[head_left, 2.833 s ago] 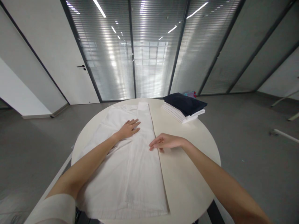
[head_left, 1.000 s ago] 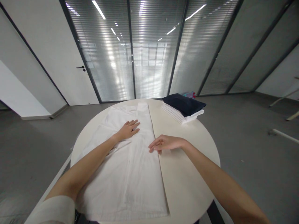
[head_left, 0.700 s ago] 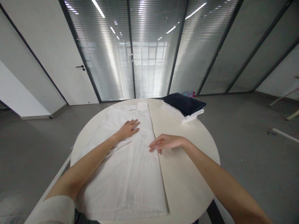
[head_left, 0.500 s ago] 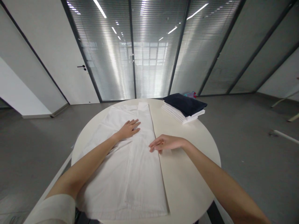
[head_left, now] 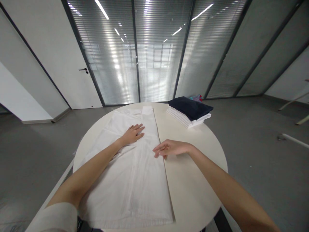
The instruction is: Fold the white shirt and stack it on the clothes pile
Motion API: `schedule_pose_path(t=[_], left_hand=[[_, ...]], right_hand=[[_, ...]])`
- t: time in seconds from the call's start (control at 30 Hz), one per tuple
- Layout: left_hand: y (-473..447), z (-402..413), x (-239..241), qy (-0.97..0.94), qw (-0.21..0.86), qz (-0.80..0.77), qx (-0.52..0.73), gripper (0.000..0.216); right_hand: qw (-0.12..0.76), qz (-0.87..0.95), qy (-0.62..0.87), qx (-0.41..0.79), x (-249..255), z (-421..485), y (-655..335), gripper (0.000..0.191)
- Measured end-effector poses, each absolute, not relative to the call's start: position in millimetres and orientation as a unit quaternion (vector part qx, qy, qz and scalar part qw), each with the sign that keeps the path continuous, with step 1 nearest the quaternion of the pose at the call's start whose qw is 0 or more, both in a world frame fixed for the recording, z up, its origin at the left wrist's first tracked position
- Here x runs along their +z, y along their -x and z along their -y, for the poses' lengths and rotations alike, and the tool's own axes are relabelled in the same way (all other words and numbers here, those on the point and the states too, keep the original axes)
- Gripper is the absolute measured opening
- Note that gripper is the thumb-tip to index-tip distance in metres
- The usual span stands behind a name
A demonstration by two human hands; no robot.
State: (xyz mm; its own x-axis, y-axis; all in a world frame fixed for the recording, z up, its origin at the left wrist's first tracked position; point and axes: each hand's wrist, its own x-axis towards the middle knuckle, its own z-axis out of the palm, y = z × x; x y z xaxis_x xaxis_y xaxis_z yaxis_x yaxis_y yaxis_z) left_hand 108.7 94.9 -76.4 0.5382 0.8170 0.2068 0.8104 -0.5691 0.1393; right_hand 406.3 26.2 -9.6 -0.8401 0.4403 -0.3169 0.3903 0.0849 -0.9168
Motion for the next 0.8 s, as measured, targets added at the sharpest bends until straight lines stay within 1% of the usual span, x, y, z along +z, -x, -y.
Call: schedule_pose_path(t=[0.13, 0.33, 0.47, 0.63, 0.8], left_hand=[[-108, -96, -78, -0.876, 0.014, -0.464, 0.130, 0.059], [-107, -98, -80, -0.875, 0.017, -0.465, 0.134, 0.058], [-108, -97, -79, -0.877, 0.018, -0.461, 0.133, 0.059], [-108, -96, -79, -0.876, 0.014, -0.463, 0.132, 0.058], [-109, -96, -78, -0.876, 0.013, -0.464, 0.128, 0.058]], right_hand=[[0.021, 0.733, 0.277, 0.621, -11, -27, -407, 0.072], [0.033, 0.699, 0.211, 0.682, -17, -33, -412, 0.070], [0.039, 0.696, 0.257, 0.670, -20, -34, -413, 0.069], [0.026, 0.691, 0.252, 0.677, -18, -33, -411, 0.075], [0.027, 0.703, 0.267, 0.659, -17, -33, -410, 0.073]])
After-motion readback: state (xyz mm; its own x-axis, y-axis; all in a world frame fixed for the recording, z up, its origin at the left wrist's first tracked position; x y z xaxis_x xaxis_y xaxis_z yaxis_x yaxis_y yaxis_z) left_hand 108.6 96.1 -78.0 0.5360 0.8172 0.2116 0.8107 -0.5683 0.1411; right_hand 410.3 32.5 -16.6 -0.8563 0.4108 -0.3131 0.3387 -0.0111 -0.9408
